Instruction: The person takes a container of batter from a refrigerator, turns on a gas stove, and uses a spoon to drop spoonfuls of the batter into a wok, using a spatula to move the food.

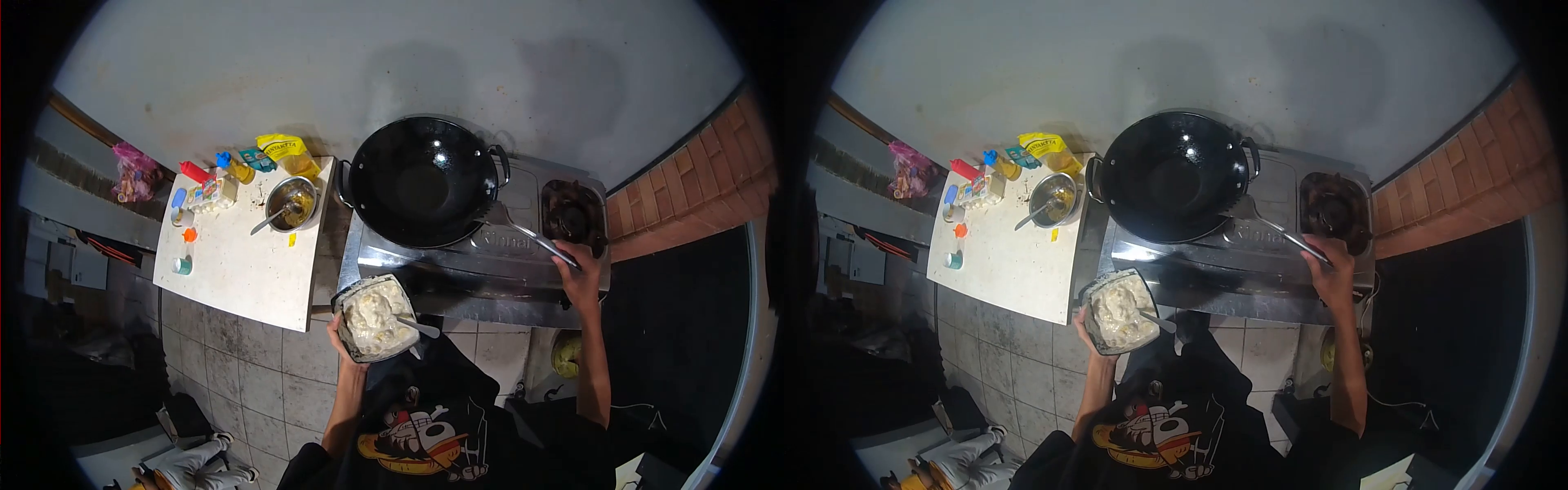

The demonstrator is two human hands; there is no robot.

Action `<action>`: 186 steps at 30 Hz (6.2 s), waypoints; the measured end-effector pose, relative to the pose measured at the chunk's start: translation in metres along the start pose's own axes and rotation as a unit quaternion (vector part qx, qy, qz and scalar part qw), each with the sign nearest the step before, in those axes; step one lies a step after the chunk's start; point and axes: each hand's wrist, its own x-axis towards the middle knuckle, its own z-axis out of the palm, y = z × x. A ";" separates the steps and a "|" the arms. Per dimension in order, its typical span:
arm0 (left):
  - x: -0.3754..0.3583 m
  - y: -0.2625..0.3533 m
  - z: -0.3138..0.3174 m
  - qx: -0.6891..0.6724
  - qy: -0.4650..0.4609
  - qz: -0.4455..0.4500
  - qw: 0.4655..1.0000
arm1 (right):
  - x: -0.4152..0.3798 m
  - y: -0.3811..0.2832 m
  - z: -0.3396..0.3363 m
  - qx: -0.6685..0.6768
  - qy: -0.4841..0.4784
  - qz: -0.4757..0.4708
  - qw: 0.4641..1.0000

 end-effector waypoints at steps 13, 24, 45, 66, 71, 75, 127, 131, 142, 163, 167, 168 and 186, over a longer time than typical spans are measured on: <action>0.001 -0.015 0.007 0.003 -0.039 -0.042 0.998 | -0.060 0.083 0.057 -0.114 0.021 0.070 0.991; 0.005 -0.019 -0.010 0.017 -0.008 -0.046 0.999 | -0.041 0.073 0.083 -0.136 0.032 0.060 0.988; -0.015 0.011 -0.007 0.015 -0.006 -0.029 0.999 | -0.044 -0.023 0.092 -0.051 0.044 0.080 0.995; -0.055 0.064 -0.222 0.165 0.037 -0.017 0.986 | -0.209 -0.157 0.278 0.402 -0.360 0.312 0.782; -0.027 0.052 -0.251 0.120 0.060 -0.009 0.991 | -0.220 -0.161 0.304 0.370 -0.388 0.310 0.785; -0.002 0.055 -0.244 0.095 0.061 0.003 0.994 | -0.223 -0.162 0.332 0.395 -0.293 0.344 0.799; 0.210 0.102 0.123 0.673 0.017 0.279 0.685 | -0.017 0.076 0.105 -0.312 -0.069 0.127 0.939; 0.209 0.109 0.128 0.650 0.006 0.276 0.708 | -0.022 0.092 0.110 -0.261 -0.050 0.142 0.954; 0.220 0.110 0.123 0.610 -0.023 0.249 0.752 | -0.014 0.085 0.104 -0.214 -0.046 0.105 0.970; 0.181 0.101 0.098 0.474 0.002 0.324 0.819 | -0.018 0.035 0.107 -0.272 -0.003 0.118 0.955; 0.141 0.091 0.064 0.378 -0.026 0.265 0.887 | -0.031 0.003 0.130 -0.261 0.135 0.097 0.951; 0.126 0.090 0.057 0.365 -0.036 0.254 0.895 | -0.037 -0.003 0.141 -0.259 0.128 0.096 0.953; 0.005 0.140 -0.243 0.294 0.143 0.218 0.920 | -0.179 -0.198 0.488 0.361 -0.281 0.338 0.823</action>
